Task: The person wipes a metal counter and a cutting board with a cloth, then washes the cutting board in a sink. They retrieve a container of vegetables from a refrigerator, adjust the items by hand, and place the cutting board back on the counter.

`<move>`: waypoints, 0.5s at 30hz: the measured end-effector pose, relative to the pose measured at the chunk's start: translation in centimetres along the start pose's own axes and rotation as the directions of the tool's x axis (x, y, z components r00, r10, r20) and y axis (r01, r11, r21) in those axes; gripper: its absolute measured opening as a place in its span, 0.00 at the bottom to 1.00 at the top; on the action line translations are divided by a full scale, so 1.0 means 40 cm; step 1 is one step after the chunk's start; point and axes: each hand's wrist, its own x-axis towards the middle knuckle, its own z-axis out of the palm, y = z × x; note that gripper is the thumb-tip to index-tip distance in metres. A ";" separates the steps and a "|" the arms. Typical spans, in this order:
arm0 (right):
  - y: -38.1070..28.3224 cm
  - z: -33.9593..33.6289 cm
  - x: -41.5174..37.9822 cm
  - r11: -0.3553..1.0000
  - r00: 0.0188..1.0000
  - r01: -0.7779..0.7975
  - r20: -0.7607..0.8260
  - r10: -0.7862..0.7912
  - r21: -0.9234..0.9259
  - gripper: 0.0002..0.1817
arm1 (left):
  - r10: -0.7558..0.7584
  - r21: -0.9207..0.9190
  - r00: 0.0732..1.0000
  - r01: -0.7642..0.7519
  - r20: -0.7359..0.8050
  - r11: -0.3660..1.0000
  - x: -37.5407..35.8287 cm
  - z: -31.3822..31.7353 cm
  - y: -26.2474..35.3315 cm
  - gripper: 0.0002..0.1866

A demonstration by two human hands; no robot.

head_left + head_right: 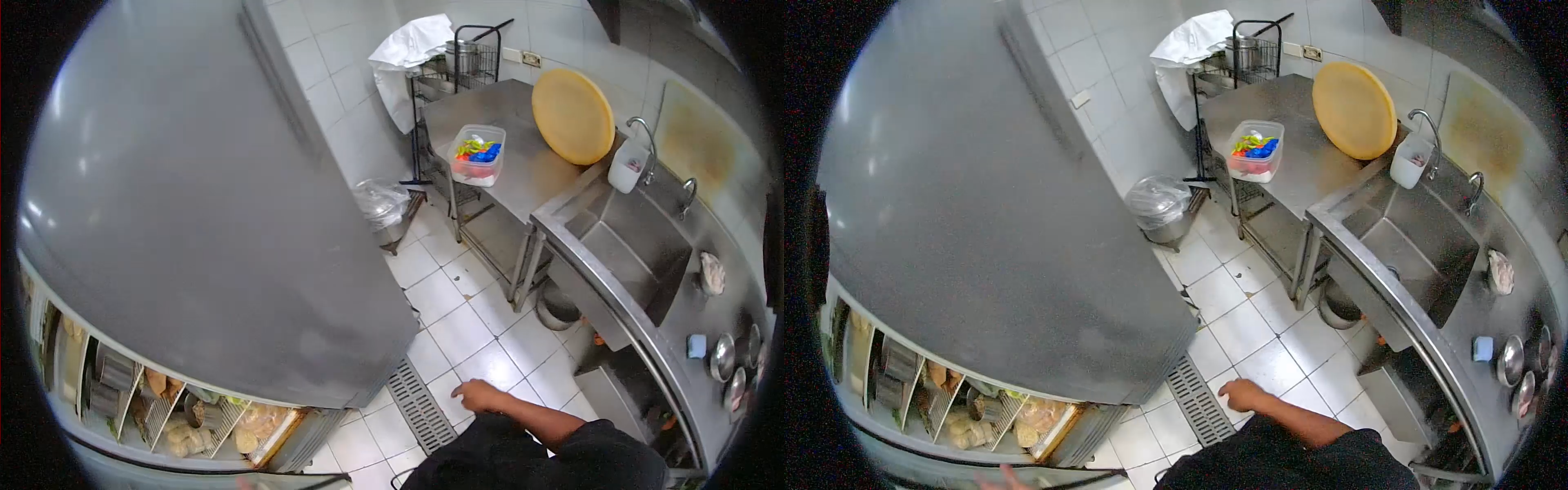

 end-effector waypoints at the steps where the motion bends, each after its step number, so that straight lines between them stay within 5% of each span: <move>1: 0.054 -0.030 -0.017 0.999 0.999 -0.017 -0.044 0.016 -0.036 0.22 | -0.012 -0.073 0.992 0.021 0.128 0.997 -0.053 0.079 0.101 0.39; 2: 0.101 -0.069 -0.028 0.996 0.995 -0.037 -0.092 0.029 -0.078 0.21 | -0.019 -0.148 0.967 0.059 0.253 0.987 -0.100 0.154 0.176 0.29; 6: 0.238 -0.212 -0.088 0.988 0.973 -0.151 -0.183 0.142 -0.032 0.18 | 0.176 -0.400 0.764 0.116 0.621 0.909 -0.236 0.352 0.315 0.23; 15: 0.372 -0.341 -0.119 0.935 0.849 -0.287 -0.397 0.350 0.210 0.13 | 0.349 -0.435 0.327 0.240 0.878 0.868 -0.384 0.693 0.579 0.19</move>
